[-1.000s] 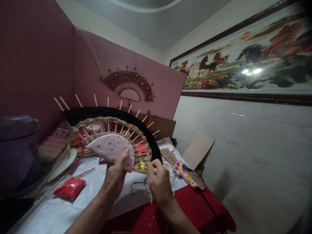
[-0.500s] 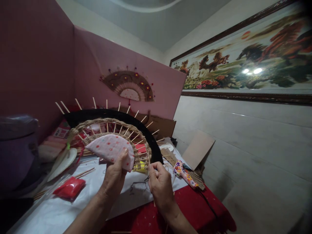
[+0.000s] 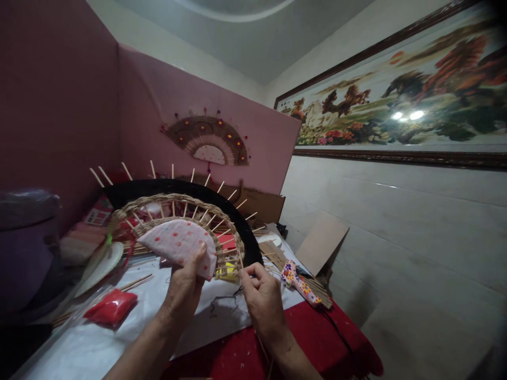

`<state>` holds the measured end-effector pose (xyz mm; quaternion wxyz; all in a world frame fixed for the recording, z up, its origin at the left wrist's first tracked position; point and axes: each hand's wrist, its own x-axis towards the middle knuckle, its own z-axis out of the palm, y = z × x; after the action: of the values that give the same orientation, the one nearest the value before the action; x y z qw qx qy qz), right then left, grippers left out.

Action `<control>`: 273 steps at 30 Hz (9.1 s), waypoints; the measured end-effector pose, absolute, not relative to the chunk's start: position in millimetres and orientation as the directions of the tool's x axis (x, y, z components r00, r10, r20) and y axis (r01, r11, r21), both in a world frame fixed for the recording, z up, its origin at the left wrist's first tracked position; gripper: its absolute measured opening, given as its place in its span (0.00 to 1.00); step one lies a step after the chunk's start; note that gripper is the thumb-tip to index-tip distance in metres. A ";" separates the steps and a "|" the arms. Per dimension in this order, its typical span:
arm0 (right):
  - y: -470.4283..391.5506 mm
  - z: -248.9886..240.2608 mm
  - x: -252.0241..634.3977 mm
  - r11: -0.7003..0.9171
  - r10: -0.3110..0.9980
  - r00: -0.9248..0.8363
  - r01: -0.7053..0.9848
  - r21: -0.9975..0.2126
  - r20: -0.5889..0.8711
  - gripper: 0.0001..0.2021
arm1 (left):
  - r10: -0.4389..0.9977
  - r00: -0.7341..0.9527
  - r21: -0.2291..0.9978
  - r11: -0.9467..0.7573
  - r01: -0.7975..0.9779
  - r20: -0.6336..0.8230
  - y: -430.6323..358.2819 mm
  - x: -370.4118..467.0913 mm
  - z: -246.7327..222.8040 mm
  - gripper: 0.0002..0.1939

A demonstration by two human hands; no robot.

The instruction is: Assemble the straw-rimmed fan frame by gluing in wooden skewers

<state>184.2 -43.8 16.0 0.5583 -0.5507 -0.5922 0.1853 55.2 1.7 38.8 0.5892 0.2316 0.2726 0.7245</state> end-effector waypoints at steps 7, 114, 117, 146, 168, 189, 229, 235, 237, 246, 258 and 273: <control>-39.6 13.1 184.8 0.306 0.883 0.262 0.309 -0.901 0.390 0.13 | 0.982 -0.186 0.666 -0.154 -0.730 0.024 1.0 54.9 39.3 0.15; -63.9 -5.2 195.1 0.272 0.910 0.279 0.160 -0.949 0.308 0.15 | 0.983 -0.178 0.633 -0.158 -0.758 0.032 1.6 55.5 35.9 0.10; -62.9 -6.2 196.8 0.303 0.892 0.268 0.243 -0.921 0.364 0.15 | 0.984 -0.178 0.625 -0.154 -0.765 0.024 2.4 56.0 36.4 0.11; -62.4 -5.0 208.3 0.331 0.855 0.206 0.491 -0.806 0.476 0.15 | 0.989 -0.149 0.620 -0.127 -0.775 0.017 2.5 54.4 37.2 0.06; -78.0 -10.0 208.4 0.351 0.822 0.209 0.547 -0.760 0.530 0.13 | 0.985 -0.170 0.624 -0.141 -0.768 0.014 0.9 54.3 39.0 0.08; -61.1 1.8 198.5 0.438 0.778 0.404 0.198 -0.877 0.480 0.13 | 0.997 0.074 0.609 0.055 -0.791 0.006 -3.8 56.9 37.4 0.09; -72.7 -0.6 235.8 0.247 0.854 0.285 0.516 -0.820 0.436 0.09 | 0.996 0.081 0.646 0.036 -0.763 0.040 -7.5 62.9 35.3 0.13; -62.8 -7.6 237.9 0.109 0.899 0.142 0.843 -0.526 0.414 0.10 | 0.998 0.022 0.675 -0.026 -0.738 0.061 -1.5 61.7 30.9 0.17; -58.8 -8.0 239.1 0.147 0.912 0.073 0.861 -0.486 0.404 0.09 | 0.999 0.003 0.671 -0.030 -0.740 0.048 -0.3 61.6 30.7 0.17; -43.7 -2.7 319.5 -0.403 0.835 0.388 0.914 -0.047 0.390 0.16 | 0.997 -0.082 0.653 -0.061 -0.755 -0.002 1.1 62.0 36.3 0.14; -38.5 -20.3 344.5 -0.295 0.911 0.268 0.954 0.041 0.314 0.15 | 0.989 -0.128 0.607 -0.145 -0.781 0.072 2.1 59.7 41.6 0.09; -40.7 -15.8 356.7 -0.065 0.796 0.350 0.860 -0.505 0.493 0.21 | 0.991 -0.135 0.579 -0.122 -0.806 0.021 0.1 60.5 44.6 0.15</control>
<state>356.7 -40.7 -15.8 0.3798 -0.7286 -0.5684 -0.0423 60.5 0.1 44.6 0.6240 0.2075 0.2223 0.7198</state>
